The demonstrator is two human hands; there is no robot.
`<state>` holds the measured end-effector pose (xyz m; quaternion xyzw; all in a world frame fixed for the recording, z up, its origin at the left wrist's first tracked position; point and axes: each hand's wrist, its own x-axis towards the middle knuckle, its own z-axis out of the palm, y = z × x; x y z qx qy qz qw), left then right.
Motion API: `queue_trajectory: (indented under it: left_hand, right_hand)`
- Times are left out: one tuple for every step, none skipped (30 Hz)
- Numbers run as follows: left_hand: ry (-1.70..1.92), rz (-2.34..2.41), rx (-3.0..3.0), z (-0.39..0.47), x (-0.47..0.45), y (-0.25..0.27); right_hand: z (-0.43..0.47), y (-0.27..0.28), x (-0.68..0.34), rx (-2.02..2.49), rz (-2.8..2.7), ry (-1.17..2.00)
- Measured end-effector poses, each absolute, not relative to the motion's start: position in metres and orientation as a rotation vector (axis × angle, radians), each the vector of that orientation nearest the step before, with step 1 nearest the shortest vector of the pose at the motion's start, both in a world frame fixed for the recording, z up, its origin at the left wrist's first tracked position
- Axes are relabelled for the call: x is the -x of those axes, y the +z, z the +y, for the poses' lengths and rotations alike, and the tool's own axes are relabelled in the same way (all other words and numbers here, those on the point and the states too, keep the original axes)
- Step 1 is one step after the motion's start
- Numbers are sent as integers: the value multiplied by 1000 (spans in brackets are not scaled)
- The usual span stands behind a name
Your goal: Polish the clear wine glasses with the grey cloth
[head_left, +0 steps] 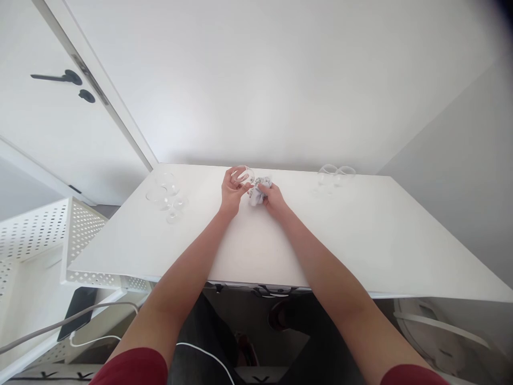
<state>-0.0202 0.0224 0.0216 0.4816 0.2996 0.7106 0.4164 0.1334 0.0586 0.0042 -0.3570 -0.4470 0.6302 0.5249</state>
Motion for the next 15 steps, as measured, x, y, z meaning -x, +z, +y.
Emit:
queue_trajectory:
  left_hand:
    - [1792,758,-1202,23,20,21]
    - [1786,762,-1202,23,20,21]
    - [1771,763,-1209,23,20,21]
    - [1756,760,-1221,23,20,20]
    - [1748,756,-1235,23,19,20]
    - [1750,755,-1245,23,19,20]
    - [1766,760,-1246,23,18,20]
    - [1794,772,-1237,23,18,20]
    - [1823,792,-1223,23,19,20]
    - [1844,819,-1207,23,19,20]
    - [1853,852,-1195,23,20,20]
    - [1852,887,-1188,24,21,20]
    - [1840,922,-1186,24,23,20]
    - [1824,953,-1188,24,24,19]
    - [1813,980,-1189,24,26,19]
  right_hand:
    - [58,4,-133,872,-1113,1482]
    - [58,4,-133,931,-1148,1414]
    - [58,4,-134,1015,-1173,1314]
    - [59,3,-135,1103,-1189,1205]
    - [59,3,-137,1179,-1200,1102]
    - [58,3,-139,1234,-1211,1013]
    - [58,3,-140,1271,-1219,940]
    - [57,4,-141,1292,-1223,877]
    - [56,5,-142,1304,-1233,813]
    - [54,7,-142,1313,-1257,741]
    - [51,9,-141,1317,-1303,664]
    - [47,12,-140,1314,-1380,598]
    - [42,15,-139,1302,-1492,548]
    - [37,18,-137,1285,-1633,514]
    - [31,21,-134,1269,-1791,496]
